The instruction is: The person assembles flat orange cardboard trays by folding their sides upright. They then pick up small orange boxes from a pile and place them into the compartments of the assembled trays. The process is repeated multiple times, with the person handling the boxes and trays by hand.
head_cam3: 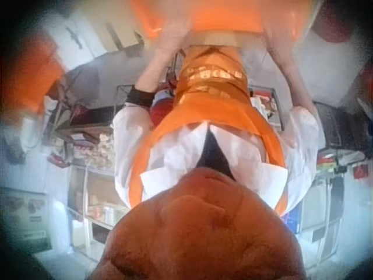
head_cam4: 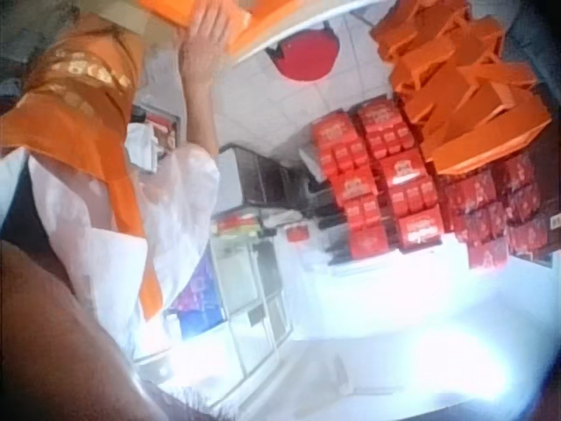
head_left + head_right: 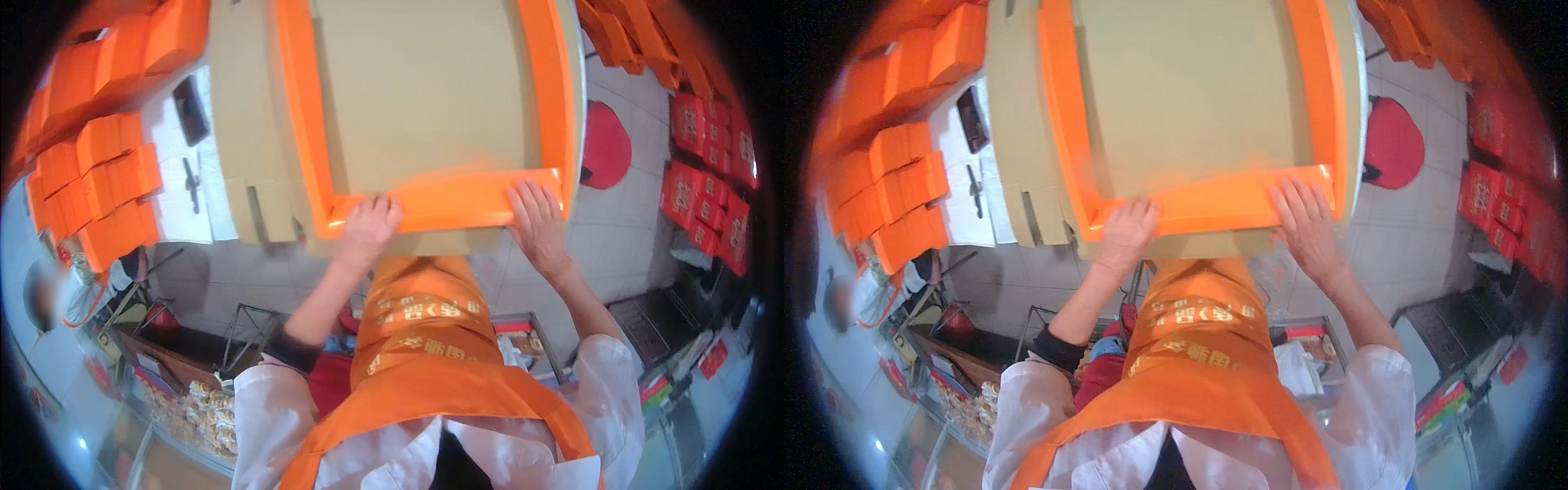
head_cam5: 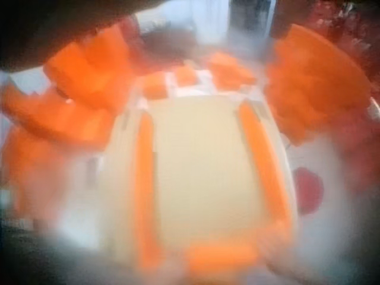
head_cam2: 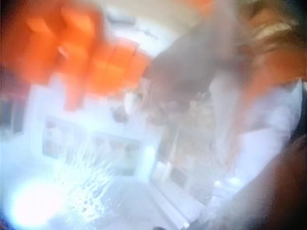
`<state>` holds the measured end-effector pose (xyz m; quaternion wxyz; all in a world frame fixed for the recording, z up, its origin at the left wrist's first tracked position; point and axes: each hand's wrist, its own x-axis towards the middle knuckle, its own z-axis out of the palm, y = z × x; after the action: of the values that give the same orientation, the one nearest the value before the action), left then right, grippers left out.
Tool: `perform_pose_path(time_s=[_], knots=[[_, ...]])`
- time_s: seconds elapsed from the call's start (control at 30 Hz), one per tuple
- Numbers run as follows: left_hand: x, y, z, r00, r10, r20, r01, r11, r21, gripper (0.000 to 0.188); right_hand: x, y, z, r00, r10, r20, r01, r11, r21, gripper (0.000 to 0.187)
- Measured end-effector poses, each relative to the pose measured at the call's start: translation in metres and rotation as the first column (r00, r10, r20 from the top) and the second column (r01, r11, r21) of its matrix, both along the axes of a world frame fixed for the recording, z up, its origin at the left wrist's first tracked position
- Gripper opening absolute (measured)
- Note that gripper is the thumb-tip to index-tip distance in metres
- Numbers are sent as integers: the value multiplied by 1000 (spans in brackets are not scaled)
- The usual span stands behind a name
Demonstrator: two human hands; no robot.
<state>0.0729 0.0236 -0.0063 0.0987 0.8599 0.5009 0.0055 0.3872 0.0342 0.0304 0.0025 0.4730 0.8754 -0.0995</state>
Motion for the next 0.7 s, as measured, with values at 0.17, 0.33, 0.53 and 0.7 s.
perform_pose_path(time_s=[0.17, 0.33, 0.53, 0.7], knots=[[-1, 7, 11, 998, 10, 61, 6, 967, -254, 44, 6, 13, -19, 983, 52, 174, -26, 988, -149, 36], [13, 26, 15, 976, -4, 216, 84, 929, -361, 38, 10, 30, -10, 977, 174, 120, -153, 973, -172, 28], [7, 27, 23, 991, 52, 123, 6, 902, -432, 37, 12, 45, 9, 974, 126, 188, -124, 992, -24, 16], [-48, 4, 27, 988, 27, -154, -59, 976, -210, 34, 9, 47, 10, 948, 244, 205, -181, 942, -282, 25]])
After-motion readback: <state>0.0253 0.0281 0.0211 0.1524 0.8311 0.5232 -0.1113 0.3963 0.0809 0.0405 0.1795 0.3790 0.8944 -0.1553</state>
